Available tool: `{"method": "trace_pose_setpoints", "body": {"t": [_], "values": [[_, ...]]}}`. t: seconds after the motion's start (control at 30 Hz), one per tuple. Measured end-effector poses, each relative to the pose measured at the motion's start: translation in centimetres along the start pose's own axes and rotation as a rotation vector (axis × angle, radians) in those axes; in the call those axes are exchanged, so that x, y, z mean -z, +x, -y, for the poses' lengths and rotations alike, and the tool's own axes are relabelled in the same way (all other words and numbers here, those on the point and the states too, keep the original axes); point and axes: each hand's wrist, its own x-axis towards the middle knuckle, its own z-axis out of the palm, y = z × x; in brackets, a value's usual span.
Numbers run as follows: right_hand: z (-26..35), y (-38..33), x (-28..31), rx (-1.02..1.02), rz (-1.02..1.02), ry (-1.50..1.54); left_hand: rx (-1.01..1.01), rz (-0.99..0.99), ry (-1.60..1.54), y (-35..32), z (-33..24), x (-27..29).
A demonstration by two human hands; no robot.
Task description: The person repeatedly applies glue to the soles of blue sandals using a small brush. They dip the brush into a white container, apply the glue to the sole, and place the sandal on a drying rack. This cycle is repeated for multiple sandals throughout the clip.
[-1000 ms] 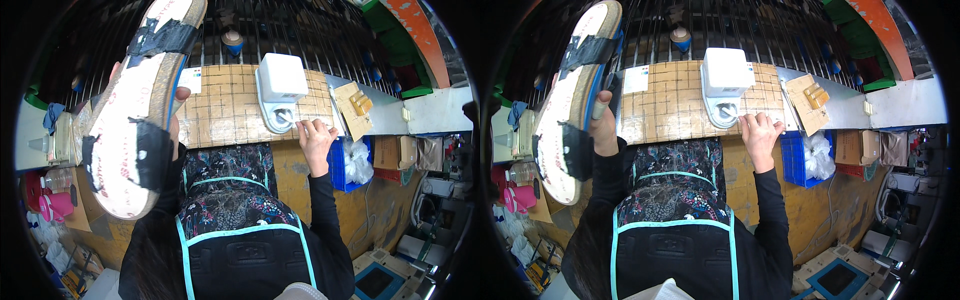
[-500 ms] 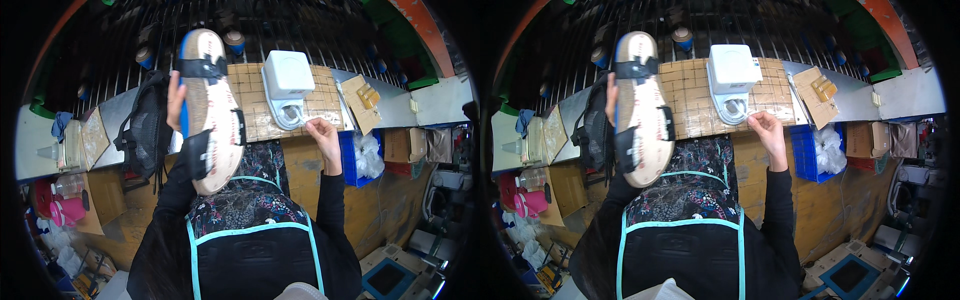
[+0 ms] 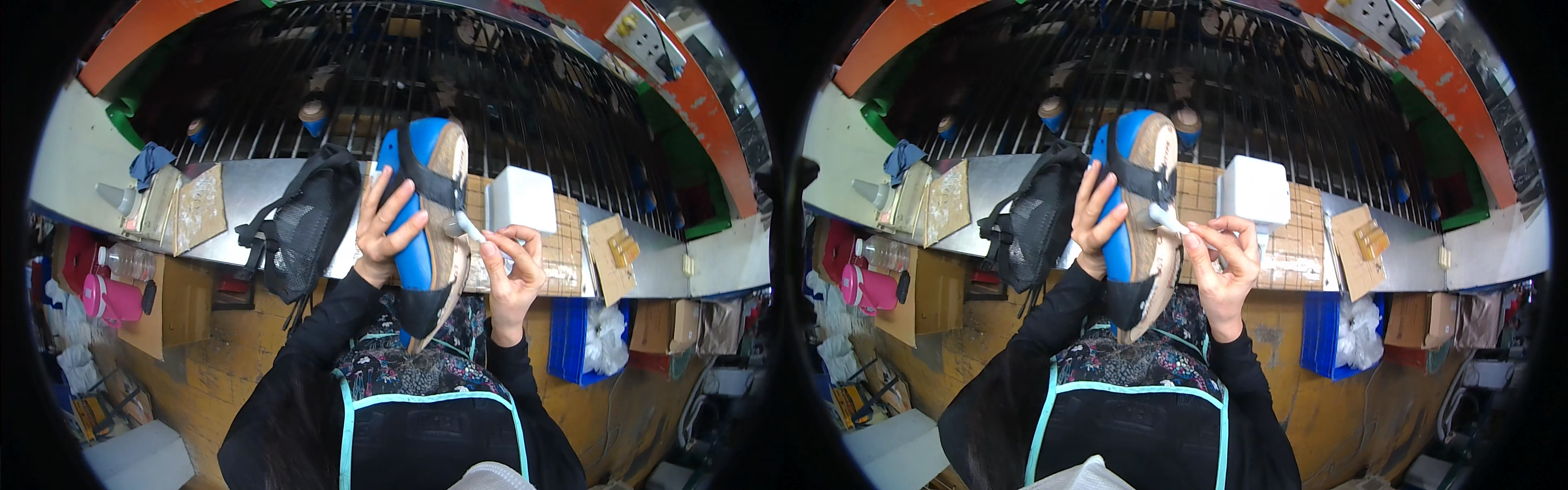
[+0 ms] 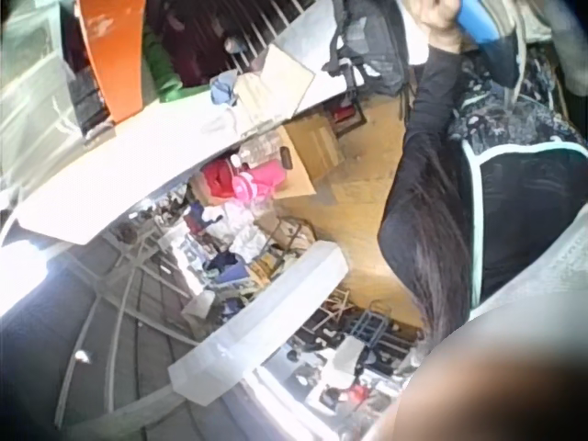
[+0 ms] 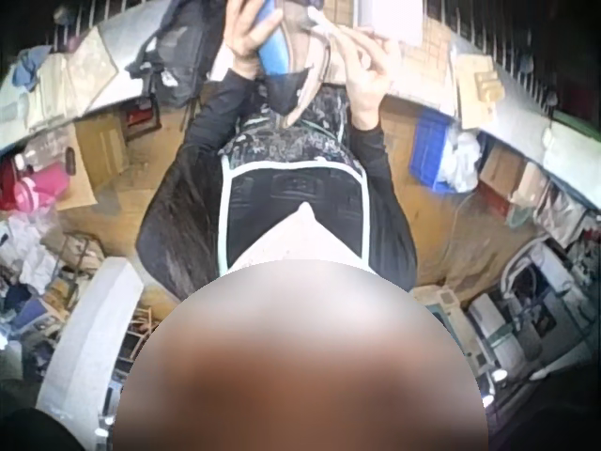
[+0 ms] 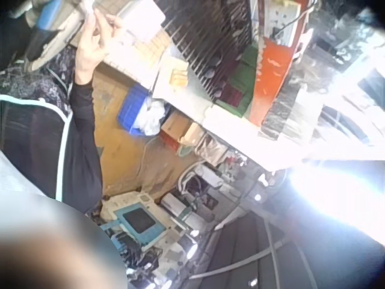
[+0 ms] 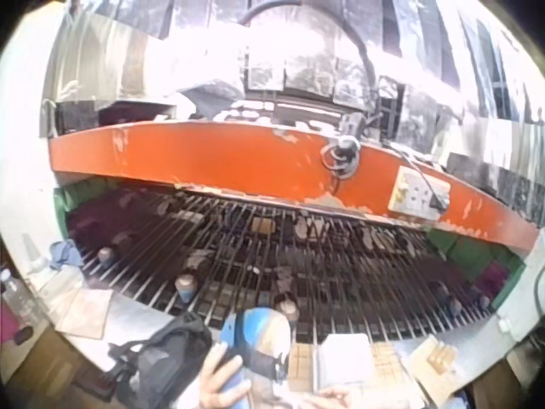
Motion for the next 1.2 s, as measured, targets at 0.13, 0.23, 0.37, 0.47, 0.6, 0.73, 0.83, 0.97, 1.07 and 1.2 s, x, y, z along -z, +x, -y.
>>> {"method": "trace_pose_setpoints", "body": {"t": [0.13,0.23,0.37,0.47,0.6,0.73,0.83,0.97,1.07,1.2], "values": [[-0.5,0.5,-1.4,-0.004,0.0,-0.025,-0.008,0.063,0.064,-0.8,0.0,1.3],[-0.8,1.4,-2.0,0.024,-0.038,-0.052,-0.021,0.055,0.067,-0.9,-0.3,1.6],[-1.0,3.0,-2.3,0.026,-0.103,-0.071,-0.039,0.055,0.084,-0.9,-0.4,1.8],[-1.0,4.4,-2.2,0.078,-0.133,-0.168,-0.05,0.058,0.096,-0.9,-0.3,1.9],[-0.7,5.7,-1.6,0.214,-0.163,-0.323,-0.054,0.057,0.084,-0.7,-0.2,1.9],[-0.3,6.1,-0.6,0.288,-0.074,-0.351,-0.072,0.057,0.1,-0.4,-0.2,1.8],[0.1,6.2,0.1,0.314,-0.004,-0.368,-0.082,0.062,0.108,-0.2,-0.1,1.8],[0.8,6.2,1.0,0.389,0.085,-0.48,-0.085,0.078,0.116,0.0,-0.1,1.9],[1.0,6.5,1.1,0.375,0.076,-0.47,-0.082,0.089,0.109,0.1,-0.1,1.9],[0.7,7.2,0.8,0.316,-0.031,-0.438,-0.092,0.095,0.103,0.4,-0.3,1.8]]}}
